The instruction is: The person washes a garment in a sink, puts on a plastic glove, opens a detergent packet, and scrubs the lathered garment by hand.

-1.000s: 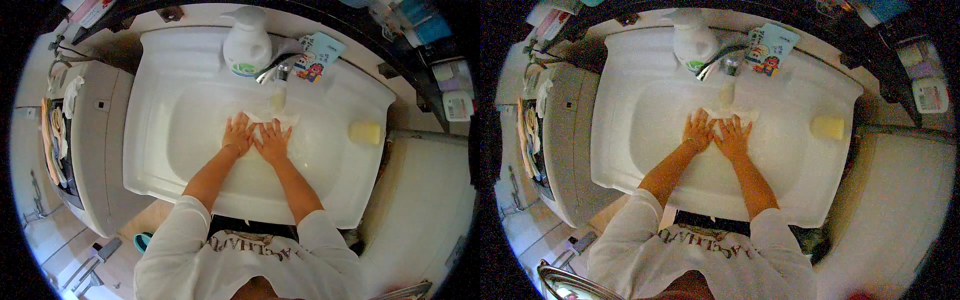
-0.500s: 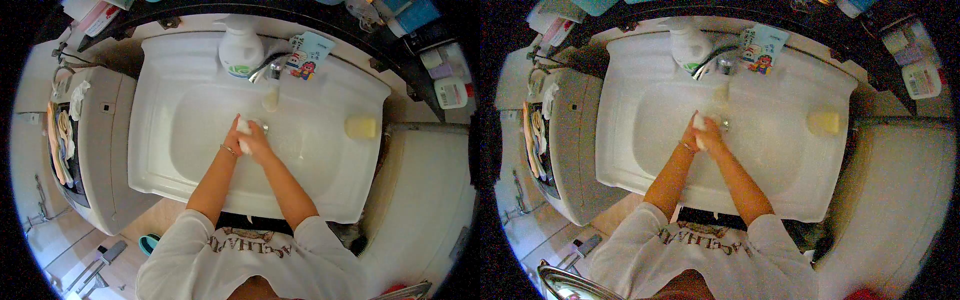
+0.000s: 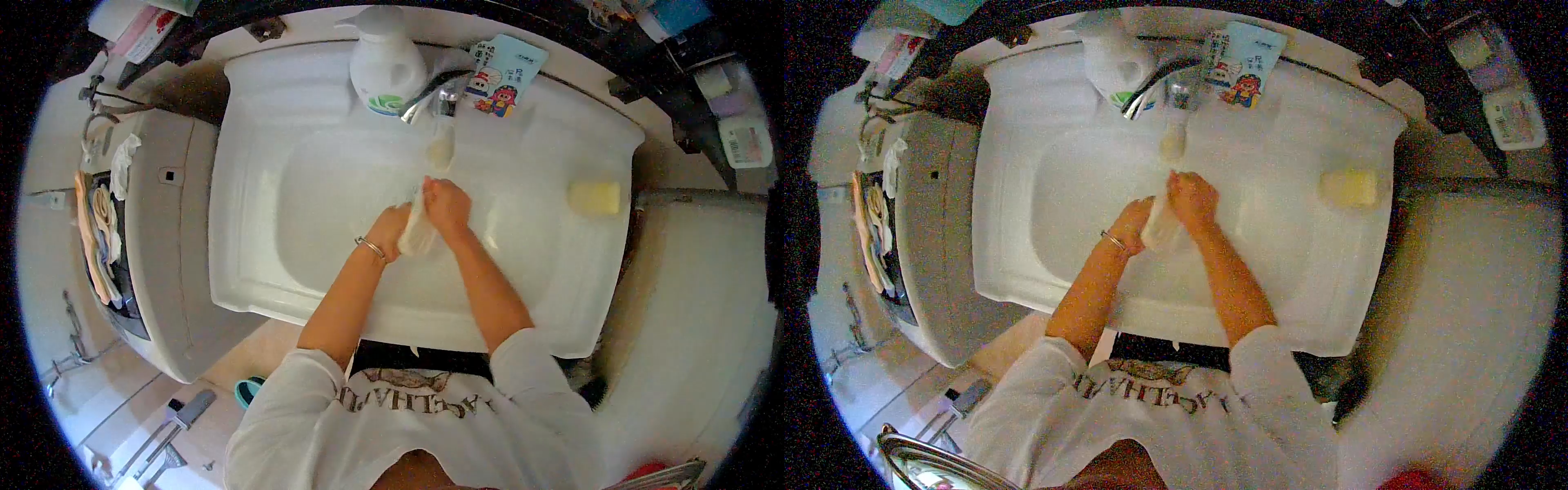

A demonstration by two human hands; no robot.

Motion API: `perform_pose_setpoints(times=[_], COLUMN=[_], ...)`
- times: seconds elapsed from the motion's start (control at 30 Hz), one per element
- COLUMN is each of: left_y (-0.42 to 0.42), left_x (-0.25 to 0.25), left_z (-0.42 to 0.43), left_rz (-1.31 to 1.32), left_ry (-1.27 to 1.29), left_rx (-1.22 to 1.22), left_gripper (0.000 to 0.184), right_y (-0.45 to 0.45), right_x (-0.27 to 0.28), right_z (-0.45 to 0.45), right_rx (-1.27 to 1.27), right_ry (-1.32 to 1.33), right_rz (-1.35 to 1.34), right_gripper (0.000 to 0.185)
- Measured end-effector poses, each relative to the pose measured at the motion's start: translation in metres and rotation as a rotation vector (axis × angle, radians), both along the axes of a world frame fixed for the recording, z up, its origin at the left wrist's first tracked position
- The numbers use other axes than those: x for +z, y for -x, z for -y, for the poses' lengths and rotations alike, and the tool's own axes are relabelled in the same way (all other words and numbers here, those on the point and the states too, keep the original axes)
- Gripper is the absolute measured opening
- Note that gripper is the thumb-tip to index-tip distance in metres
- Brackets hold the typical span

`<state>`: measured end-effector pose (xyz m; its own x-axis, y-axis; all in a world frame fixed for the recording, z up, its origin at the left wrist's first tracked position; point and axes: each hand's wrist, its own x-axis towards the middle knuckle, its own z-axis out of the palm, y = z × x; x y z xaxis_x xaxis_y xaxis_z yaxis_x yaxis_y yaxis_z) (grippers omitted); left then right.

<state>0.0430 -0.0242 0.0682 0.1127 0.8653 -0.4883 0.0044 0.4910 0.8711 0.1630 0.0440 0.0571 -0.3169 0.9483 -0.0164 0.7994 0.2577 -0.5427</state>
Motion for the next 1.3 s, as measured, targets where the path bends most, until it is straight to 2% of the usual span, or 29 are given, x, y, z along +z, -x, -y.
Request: perform_pose_setpoints(times=[0.03, 0.07, 0.1, 0.13, 0.17, 0.2, 0.27, 0.3, 0.37, 0.43, 0.5, 0.53, 0.6, 0.63, 0.7, 0.77, 0.83, 0.87, 0.93, 0.97, 1.03, 1.07, 1.13, 1.17, 1.23, 1.3], left_y=[0.003, 0.004, 0.010, 0.020, 0.026, 0.018, -0.009, -0.010, -0.009, -0.008, -0.006, -0.007, -0.009, -0.010, -0.011, -0.007, 0.006, 0.012, 0.014, 0.014, 0.012, 0.011, 0.010, 0.009, 0.006, 0.005], left_x=[0.019, 0.028, 0.018, 0.001, -0.011, -0.014, -0.019, -0.022, -0.044, -0.062, -0.066, -0.066, -0.062, -0.060, -0.060, -0.050, -0.052, -0.057, -0.074, -0.084, -0.105, -0.109, -0.084, -0.071, -0.053, -0.043], left_z=[-0.009, -0.016, -0.016, -0.014, -0.013, -0.011, -0.006, -0.010, -0.009, -0.008, -0.010, -0.008, -0.008, -0.008, -0.007, -0.011, -0.015, -0.014, -0.009, -0.004, 0.001, 0.002, 0.004, 0.003, 0.000, -0.009], left_rz=[-0.140, -0.274, -0.273, -0.675, -1.072, -1.071, -1.570, -1.353, -1.388, -1.420, -1.445, -1.447, -1.273, -1.272, -0.687, 0.081, 0.580, 0.785, 0.893, 0.908, 0.749, 0.634, -0.026, -0.364, -0.708, -0.885], left_ry=[0.176, 0.350, 0.350, 0.223, 0.084, 0.085, -0.052, -0.028, -0.096, -0.161, -0.335, -0.337, -0.212, -0.213, 0.013, 0.354, 0.438, 0.458, 0.319, 0.221, -0.076, -0.204, -0.592, -0.770, -0.937, -0.257], left_rx=[0.031, 0.070, 0.077, -0.034, -0.150, -0.145, -0.369, -0.538, -0.534, -0.537, -0.419, -0.415, -0.270, -0.267, 0.223, 0.611, 0.661, 0.633, 0.539, 0.489, 0.312, 0.220, -0.008, -0.125, -0.236, -0.861], left_gripper=[0.042, 0.042, 0.042, 0.040, 0.038, 0.038, 0.048, 0.055, 0.056, 0.056, 0.051, 0.051, 0.050, 0.050, 0.047, 0.046, 0.044, 0.044, 0.042, 0.042, 0.041, 0.040, 0.045, 0.048, 0.050, 0.057], right_y=[-0.010, -0.017, -0.022, -0.026, -0.030, -0.029, -0.026, -0.027, -0.027, -0.030, -0.031, -0.030, -0.022, -0.013, 0.005, 0.022, 0.038, 0.043, 0.048, 0.049, 0.049, 0.046, 0.034, 0.031, 0.025, 0.012], right_x=[-0.001, 0.002, 0.005, 0.007, 0.005, 0.003, -0.002, -0.017, -0.050, -0.055, -0.063, -0.067, -0.066, -0.066, -0.059, -0.045, -0.022, 0.006, 0.066, 0.066, 0.063, 0.055, 0.032, 0.029, 0.025, 0.007], right_z=[-0.005, -0.006, -0.005, -0.004, -0.001, 0.007, 0.024, 0.029, 0.035, 0.031, 0.029, 0.027, 0.016, 0.014, 0.020, 0.032, 0.040, 0.049, 0.067, 0.069, 0.072, 0.069, 0.057, 0.054, 0.046, 0.032], right_rx=[0.031, 0.032, -0.012, -0.059, -0.052, -0.048, 0.036, 0.043, 0.233, 0.264, 0.298, 0.281, 0.266, 0.058, -0.149, -0.187, -0.215, -0.215, 0.160, 0.158, 0.216, 0.216, 0.326, 0.325, 0.149, 0.017], right_ry=[0.029, 0.030, 0.034, 0.038, 0.107, 0.105, -0.260, -0.261, -0.254, -0.254, -0.258, -0.253, -0.261, -0.040, 0.181, 0.506, 0.816, 0.813, 0.309, 0.308, 0.100, 0.096, -0.133, -0.137, -0.198, -0.224], right_rz=[0.121, 0.122, 0.177, 0.233, 0.257, 0.258, 0.346, 0.349, 0.266, 0.303, 0.339, 0.324, 0.309, 0.197, 0.083, -0.398, -0.886, -0.883, -0.315, -0.312, -0.093, -0.091, -0.147, -0.144, -0.064, -0.084], right_gripper=[0.026, 0.026, 0.025, 0.028, 0.045, 0.045, 0.056, 0.056, 0.062, 0.061, 0.059, 0.060, 0.060, 0.050, 0.042, 0.045, 0.050, 0.050, 0.040, 0.040, 0.027, 0.027, 0.021, 0.021, 0.018, 0.018])
